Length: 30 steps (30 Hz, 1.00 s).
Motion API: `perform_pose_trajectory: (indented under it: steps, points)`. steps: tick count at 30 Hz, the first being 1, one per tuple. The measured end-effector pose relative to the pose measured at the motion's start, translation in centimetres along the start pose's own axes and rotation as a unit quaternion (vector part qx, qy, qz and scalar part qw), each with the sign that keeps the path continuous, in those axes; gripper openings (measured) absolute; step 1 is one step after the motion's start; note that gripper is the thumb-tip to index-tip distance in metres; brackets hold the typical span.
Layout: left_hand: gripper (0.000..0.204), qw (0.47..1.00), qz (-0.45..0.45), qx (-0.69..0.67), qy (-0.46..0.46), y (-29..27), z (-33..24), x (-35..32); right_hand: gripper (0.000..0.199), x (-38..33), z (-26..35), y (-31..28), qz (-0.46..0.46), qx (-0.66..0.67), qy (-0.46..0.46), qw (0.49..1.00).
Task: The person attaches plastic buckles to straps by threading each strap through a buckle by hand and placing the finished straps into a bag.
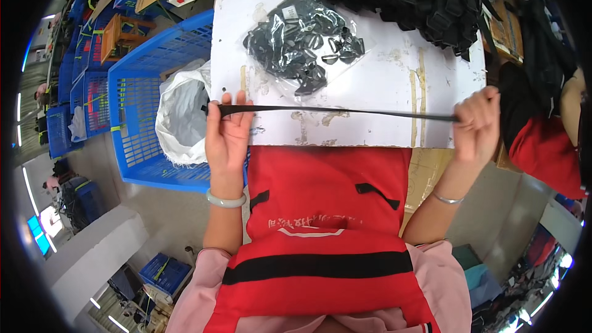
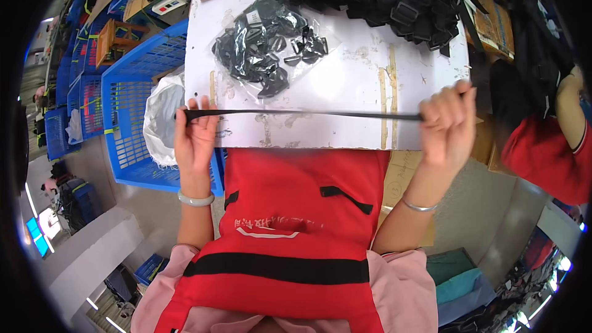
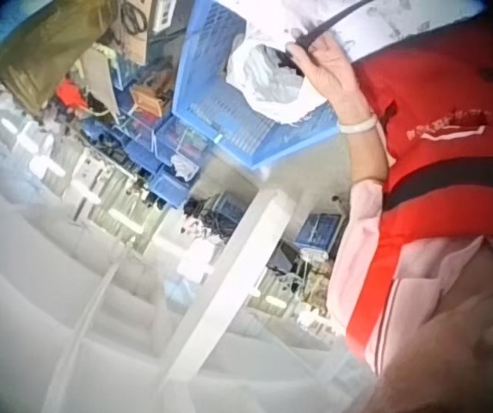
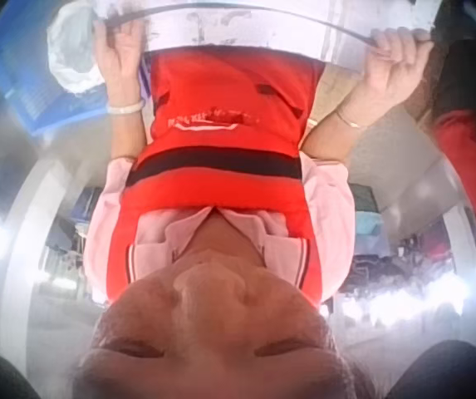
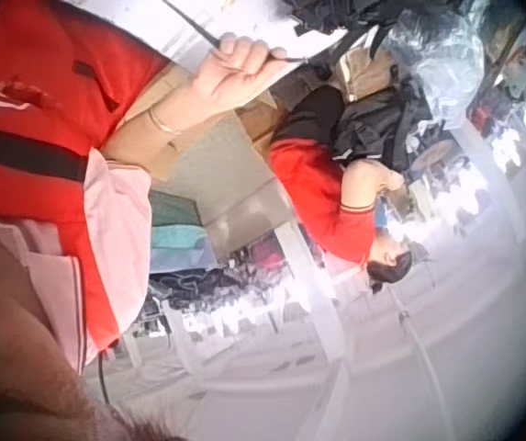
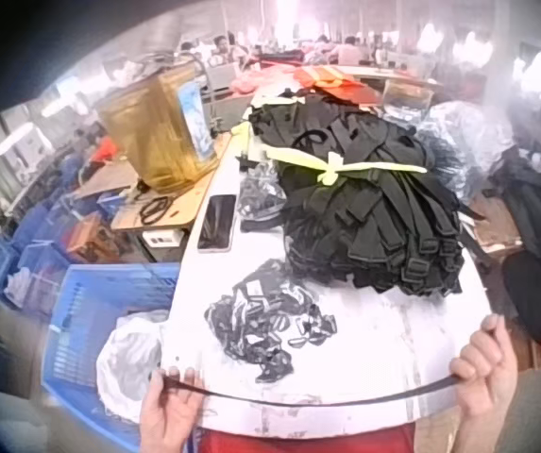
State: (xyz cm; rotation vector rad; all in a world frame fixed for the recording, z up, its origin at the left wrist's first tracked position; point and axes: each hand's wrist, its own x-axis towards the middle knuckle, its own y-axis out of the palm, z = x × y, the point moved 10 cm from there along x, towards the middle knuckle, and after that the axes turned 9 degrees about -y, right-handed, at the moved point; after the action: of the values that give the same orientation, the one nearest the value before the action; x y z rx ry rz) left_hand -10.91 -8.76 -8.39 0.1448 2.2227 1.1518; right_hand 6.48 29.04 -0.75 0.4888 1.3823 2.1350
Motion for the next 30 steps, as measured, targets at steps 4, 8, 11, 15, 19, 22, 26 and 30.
perform_pose_trajectory:
  steps: [4, 8, 11, 15, 19, 22, 26, 30]
  points:
    - [0.014, 0.982, 0.109, -0.105, -0.110, 3.7, 0.9, 2.2, 0.028, -3.8, -4.0, -3.4, -0.064, -0.149, 0.088, 0.983]
    - [0.017, 0.883, 0.066, 0.463, -0.047, 7.7, 3.8, 5.1, 0.027, -5.0, -5.4, -4.6, -0.093, -0.459, 0.144, 0.872]
    - [0.026, 0.619, 0.127, 0.734, 0.249, 15.4, 6.6, 5.3, 0.021, -4.3, -8.1, -3.4, -0.015, -0.462, 0.194, 0.865]
    - [0.024, 0.494, 0.140, 0.827, 0.229, 16.5, 9.7, 7.2, 0.019, -4.0, -9.9, -2.4, 0.013, -0.483, 0.183, 0.856]
    - [0.018, 0.461, 0.173, 0.845, 0.208, 16.4, 10.7, 7.1, 0.019, -4.2, -10.6, -2.5, 0.032, -0.484, 0.193, 0.853]
    - [0.017, 0.481, 0.180, 0.829, 0.222, 17.0, 10.4, 5.9, 0.018, -4.0, -10.6, -3.0, 0.033, -0.496, 0.167, 0.852]
    - [0.016, 0.439, 0.189, 0.852, 0.214, 16.6, 11.5, 6.3, 0.016, -3.5, -10.4, -3.0, 0.026, -0.500, 0.144, 0.854]
    - [0.016, 0.429, 0.221, 0.851, 0.207, 17.1, 12.2, 5.9, 0.016, -3.6, -10.3, -3.0, 0.030, -0.500, 0.130, 0.856]
